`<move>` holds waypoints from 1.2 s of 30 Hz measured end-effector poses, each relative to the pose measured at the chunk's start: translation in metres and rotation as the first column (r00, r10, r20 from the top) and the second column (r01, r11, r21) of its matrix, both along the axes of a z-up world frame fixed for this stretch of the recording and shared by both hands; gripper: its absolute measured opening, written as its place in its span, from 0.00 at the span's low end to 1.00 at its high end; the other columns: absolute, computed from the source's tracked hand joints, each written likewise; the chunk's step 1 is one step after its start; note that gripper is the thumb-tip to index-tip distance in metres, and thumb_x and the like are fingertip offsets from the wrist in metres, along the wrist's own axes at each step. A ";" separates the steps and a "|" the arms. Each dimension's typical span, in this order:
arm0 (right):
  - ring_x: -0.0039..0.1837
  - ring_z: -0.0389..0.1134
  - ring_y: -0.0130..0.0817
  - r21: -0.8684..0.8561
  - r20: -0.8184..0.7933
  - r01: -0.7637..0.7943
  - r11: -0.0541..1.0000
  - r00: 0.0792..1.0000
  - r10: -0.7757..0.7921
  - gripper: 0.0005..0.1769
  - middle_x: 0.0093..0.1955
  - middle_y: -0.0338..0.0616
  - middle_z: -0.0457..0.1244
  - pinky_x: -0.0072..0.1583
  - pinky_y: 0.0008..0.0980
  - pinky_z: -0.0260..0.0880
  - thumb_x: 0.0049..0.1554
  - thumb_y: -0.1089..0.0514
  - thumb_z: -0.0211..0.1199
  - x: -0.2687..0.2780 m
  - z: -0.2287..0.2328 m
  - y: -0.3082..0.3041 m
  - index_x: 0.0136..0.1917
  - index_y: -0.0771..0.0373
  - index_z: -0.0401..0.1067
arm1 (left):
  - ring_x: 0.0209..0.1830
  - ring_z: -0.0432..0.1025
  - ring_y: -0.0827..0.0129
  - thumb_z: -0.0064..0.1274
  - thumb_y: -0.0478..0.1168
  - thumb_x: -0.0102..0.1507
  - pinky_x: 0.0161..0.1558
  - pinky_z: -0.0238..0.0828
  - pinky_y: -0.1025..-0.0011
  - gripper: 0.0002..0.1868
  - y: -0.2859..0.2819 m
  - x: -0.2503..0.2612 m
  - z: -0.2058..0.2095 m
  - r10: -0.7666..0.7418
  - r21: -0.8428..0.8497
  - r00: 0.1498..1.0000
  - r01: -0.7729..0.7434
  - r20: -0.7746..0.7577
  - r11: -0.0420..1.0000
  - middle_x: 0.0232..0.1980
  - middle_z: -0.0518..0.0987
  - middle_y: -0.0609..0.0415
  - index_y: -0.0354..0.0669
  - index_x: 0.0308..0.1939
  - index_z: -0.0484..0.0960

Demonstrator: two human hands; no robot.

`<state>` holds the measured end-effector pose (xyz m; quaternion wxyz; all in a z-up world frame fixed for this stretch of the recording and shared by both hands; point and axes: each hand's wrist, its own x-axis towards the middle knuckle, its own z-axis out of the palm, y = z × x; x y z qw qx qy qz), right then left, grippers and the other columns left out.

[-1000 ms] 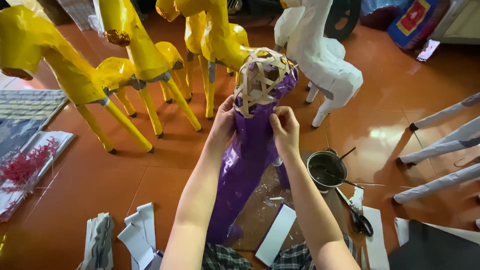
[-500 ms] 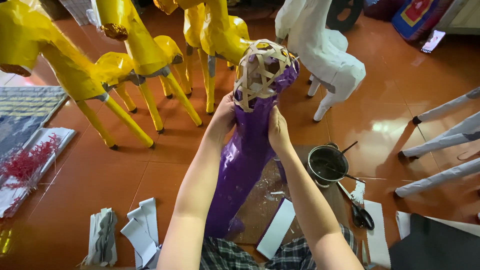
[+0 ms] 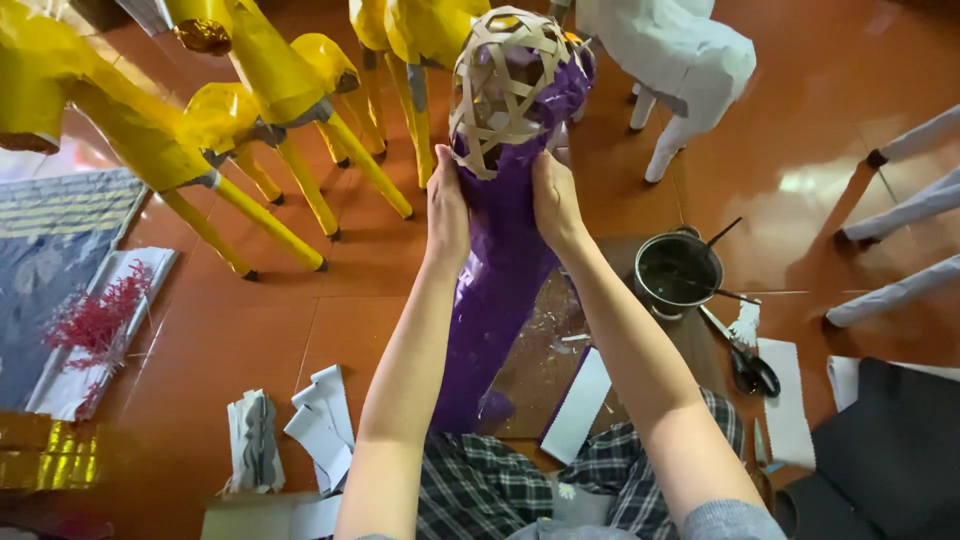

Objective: Decorating animal sculptures by applying purple and white adhesive strips to their surfaces

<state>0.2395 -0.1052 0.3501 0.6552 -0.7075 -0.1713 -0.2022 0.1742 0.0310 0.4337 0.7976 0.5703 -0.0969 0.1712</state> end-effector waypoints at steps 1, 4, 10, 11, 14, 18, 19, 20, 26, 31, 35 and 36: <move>0.52 0.64 0.42 0.005 -0.002 0.003 1.000 1.000 -0.003 0.30 0.46 0.59 0.65 0.55 0.51 0.61 0.66 0.43 0.35 0.003 -0.002 0.001 0.54 0.66 0.72 | 0.47 0.74 0.71 0.32 0.56 0.72 0.54 0.72 0.69 0.27 0.003 0.002 -0.001 -0.003 0.005 1.000 0.003 -0.002 1.000 0.47 0.78 0.52 0.41 0.54 0.80; 0.50 0.64 0.39 -0.026 0.047 -0.021 0.999 0.999 0.022 0.29 0.44 0.53 0.65 0.53 0.46 0.64 0.67 0.44 0.34 0.001 0.005 0.005 0.54 0.63 0.72 | 0.43 0.76 0.71 0.29 0.60 0.71 0.50 0.74 0.70 0.32 0.010 0.009 -0.003 -0.039 0.026 0.996 0.041 -0.080 0.999 0.45 0.79 0.51 0.38 0.53 0.80; 0.43 0.58 0.35 -0.005 0.065 -0.096 0.995 0.993 0.096 0.23 0.35 0.42 0.57 0.47 0.38 0.63 0.67 0.47 0.37 -0.007 0.024 0.004 0.41 0.60 0.67 | 0.52 0.76 0.55 0.34 0.62 0.69 0.57 0.72 0.55 0.35 0.027 0.052 -0.040 -0.214 -0.275 0.971 0.177 -0.110 0.945 0.55 0.78 0.38 0.32 0.60 0.73; 0.43 0.57 0.37 -0.017 0.092 -0.092 0.996 0.991 0.093 0.23 0.36 0.46 0.55 0.46 0.41 0.61 0.68 0.48 0.36 -0.007 0.023 0.005 0.41 0.62 0.65 | 0.54 0.75 0.52 0.34 0.62 0.69 0.59 0.71 0.53 0.35 0.019 0.044 -0.029 -0.213 -0.255 0.971 0.180 -0.111 0.950 0.57 0.76 0.36 0.32 0.61 0.72; 0.44 0.57 0.39 -0.017 0.115 -0.069 0.997 0.991 0.070 0.24 0.36 0.48 0.54 0.47 0.42 0.61 0.68 0.48 0.34 -0.029 0.051 0.007 0.41 0.64 0.63 | 0.57 0.74 0.51 0.33 0.64 0.69 0.61 0.69 0.52 0.37 0.015 0.036 -0.015 -0.196 -0.193 0.969 0.165 -0.153 0.967 0.59 0.75 0.35 0.33 0.63 0.71; 0.42 0.58 0.38 0.018 0.096 -0.047 0.999 0.994 0.045 0.26 0.35 0.45 0.55 0.46 0.41 0.61 0.68 0.47 0.35 -0.025 0.042 0.009 0.39 0.62 0.65 | 0.64 0.68 0.49 0.31 0.66 0.68 0.66 0.63 0.51 0.41 0.016 0.031 -0.004 -0.143 -0.067 0.967 0.131 -0.210 0.989 0.65 0.69 0.34 0.32 0.67 0.65; 0.42 0.58 0.38 0.015 0.095 -0.047 0.999 0.994 0.046 0.26 0.35 0.45 0.55 0.46 0.41 0.61 0.68 0.47 0.35 -0.031 0.048 0.010 0.39 0.62 0.65 | 0.64 0.68 0.49 0.31 0.66 0.68 0.66 0.63 0.51 0.41 0.016 0.034 -0.007 -0.143 -0.069 0.967 0.131 -0.211 0.989 0.65 0.69 0.34 0.32 0.67 0.65; 0.41 0.57 0.39 0.038 0.076 -0.054 0.998 0.996 0.051 0.27 0.35 0.43 0.55 0.46 0.40 0.61 0.68 0.45 0.33 -0.037 0.055 0.010 0.38 0.61 0.65 | 0.65 0.67 0.48 0.31 0.66 0.67 0.66 0.61 0.50 0.42 0.016 0.037 -0.010 -0.164 -0.089 0.965 0.149 -0.203 0.985 0.66 0.68 0.34 0.32 0.68 0.64; 0.58 0.56 0.55 0.071 0.087 0.053 0.996 0.994 -0.059 0.21 0.54 0.60 0.56 0.61 0.52 0.56 0.69 0.48 0.34 -0.056 0.049 0.009 0.59 0.66 0.59 | 0.66 0.66 0.45 0.32 0.66 0.68 0.65 0.64 0.49 0.41 0.022 0.045 -0.024 -0.215 -0.125 0.969 0.199 -0.126 0.972 0.67 0.66 0.32 0.33 0.70 0.62; 0.73 0.56 0.48 0.006 0.322 0.256 0.967 0.915 -0.245 0.34 0.72 0.58 0.53 0.74 0.43 0.51 0.68 0.41 0.31 -0.059 0.016 0.025 0.79 0.62 0.47 | 0.63 0.68 0.45 0.34 0.64 0.70 0.62 0.69 0.50 0.39 0.041 0.087 -0.076 -0.200 -0.151 0.975 0.185 -0.094 0.971 0.66 0.67 0.32 0.33 0.70 0.62; 0.67 0.58 0.58 -0.078 0.338 0.327 0.942 0.897 -0.284 0.35 0.69 0.65 0.53 0.70 0.48 0.54 0.68 0.42 0.36 -0.053 0.011 0.033 0.80 0.65 0.40 | 0.64 0.66 0.44 0.33 0.64 0.70 0.65 0.64 0.49 0.38 0.027 0.073 -0.062 -0.163 -0.032 0.984 0.161 -0.075 0.986 0.67 0.64 0.27 0.34 0.70 0.60; 0.68 0.58 0.61 -0.093 0.343 0.340 0.936 0.893 -0.290 0.36 0.70 0.67 0.53 0.70 0.48 0.54 0.68 0.43 0.37 -0.050 0.008 0.033 0.79 0.67 0.40 | 0.62 0.68 0.46 0.36 0.63 0.70 0.64 0.64 0.50 0.38 0.013 0.050 -0.036 -0.172 -0.098 0.984 0.167 -0.054 0.981 0.64 0.67 0.28 0.31 0.68 0.63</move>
